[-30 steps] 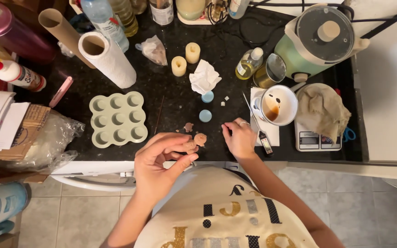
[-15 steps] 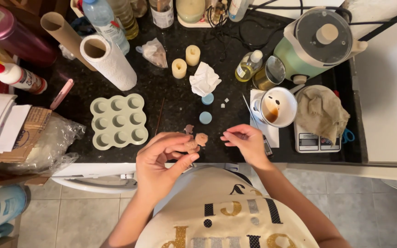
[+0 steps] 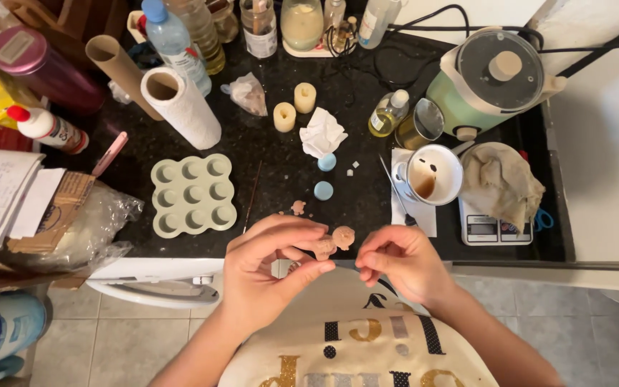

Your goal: Checking the temperature of melted wax using a digital thermometer and inspecting small wax pieces

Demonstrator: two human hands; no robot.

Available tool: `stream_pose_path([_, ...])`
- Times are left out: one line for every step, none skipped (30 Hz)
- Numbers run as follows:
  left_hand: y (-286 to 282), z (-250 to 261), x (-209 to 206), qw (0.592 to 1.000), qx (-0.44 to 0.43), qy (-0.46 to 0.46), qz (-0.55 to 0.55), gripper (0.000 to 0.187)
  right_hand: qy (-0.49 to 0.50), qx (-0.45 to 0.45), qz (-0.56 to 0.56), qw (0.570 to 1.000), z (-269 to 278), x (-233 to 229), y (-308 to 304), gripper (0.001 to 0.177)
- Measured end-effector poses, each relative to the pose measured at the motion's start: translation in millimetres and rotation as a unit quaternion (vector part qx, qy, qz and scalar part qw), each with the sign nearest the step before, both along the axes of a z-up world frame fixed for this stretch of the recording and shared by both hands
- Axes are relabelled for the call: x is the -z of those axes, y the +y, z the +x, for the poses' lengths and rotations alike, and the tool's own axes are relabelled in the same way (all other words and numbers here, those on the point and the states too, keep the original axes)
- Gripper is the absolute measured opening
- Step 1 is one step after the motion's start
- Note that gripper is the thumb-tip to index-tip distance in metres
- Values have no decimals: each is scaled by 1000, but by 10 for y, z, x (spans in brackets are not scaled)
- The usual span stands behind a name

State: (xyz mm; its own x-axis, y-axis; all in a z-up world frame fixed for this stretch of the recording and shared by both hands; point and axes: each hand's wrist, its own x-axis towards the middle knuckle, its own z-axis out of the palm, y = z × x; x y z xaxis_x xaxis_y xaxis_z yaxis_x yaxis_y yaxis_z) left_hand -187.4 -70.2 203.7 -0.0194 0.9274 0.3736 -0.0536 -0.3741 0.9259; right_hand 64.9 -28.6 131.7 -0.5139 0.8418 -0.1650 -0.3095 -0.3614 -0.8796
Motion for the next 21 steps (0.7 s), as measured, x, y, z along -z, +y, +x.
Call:
stream_pose_path([-13,-4,-14,1000,-2,0,-1,37,0,-2,-1,1000,27,-17,16,4])
stream_pose_path([-20,-11,-30,1000,-7,8,4,36,-20,0,-4,1000,53,-33,31,9])
stream_pose_path([-28,-14,-47,1000,-13,16,10,36,-41,1,-7,999,82,-50,47,15])
stream_pose_path([-40,-13,-70,1000,-12,16,10,36,-40,2,-6,999,56,-230,58,15])
stream_pose_path([-52,-10,-94,1000,-13,19,13,36,-109,23,25,994,31,-411,70,12])
stream_pose_path([-66,-6,-117,1000,-13,21,15,35,-176,44,55,982,7,-590,78,8])
stream_pose_path([-77,4,-125,1000,-12,22,15,35,-176,45,55,982,23,-689,73,8])
stream_pose_path([-89,16,-133,999,-15,35,34,34,-148,53,121,980,40,-789,68,12])
stream_pose_path([-100,27,-139,997,-18,49,53,33,-119,60,185,974,56,-887,64,20])
stream_pose_path([-114,44,-168,997,-17,48,53,33,-120,60,185,973,12,-1022,23,20])
stream_pose_path([-127,58,-197,996,-23,62,64,33,-178,75,281,940,-33,-1154,-17,12])
stream_pose_path([-140,73,-224,994,-29,76,75,33,-233,90,373,893,-80,-1288,-54,4])
stream_pose_path([-147,94,-241,994,-29,74,75,33,-234,89,374,893,-109,-1317,-65,4])
stream_pose_path([-163,114,-257,995,-32,65,73,32,-241,99,432,864,-139,-1345,-81,4])
stream_pose_path([-178,133,-271,995,-34,55,72,31,-246,108,487,831,-170,-1371,-97,7])
stream_pose_path([-187,148,-279,995,-35,53,70,31,-247,106,486,831,-224,-1399,-107,7])
stream_pose_path([-196,161,-285,997,-32,44,63,31,-259,117,513,810,-281,-1426,-115,7])
stream_pose_path([-209,173,-291,997,-29,34,55,30,-272,126,539,787,-338,-1453,-129,7])
stream_pose_path([-211,180,-281,998,-29,31,52,30,-274,124,537,788,-360,-1449,-140,7])
stream_pose_path([-213,189,-272,998,-30,22,53,30,-293,129,552,770,-379,-1447,-153,6])
stream_pose_path([-216,199,-264,998,-31,13,53,30,-311,134,568,750,-398,-1447,-168,5])
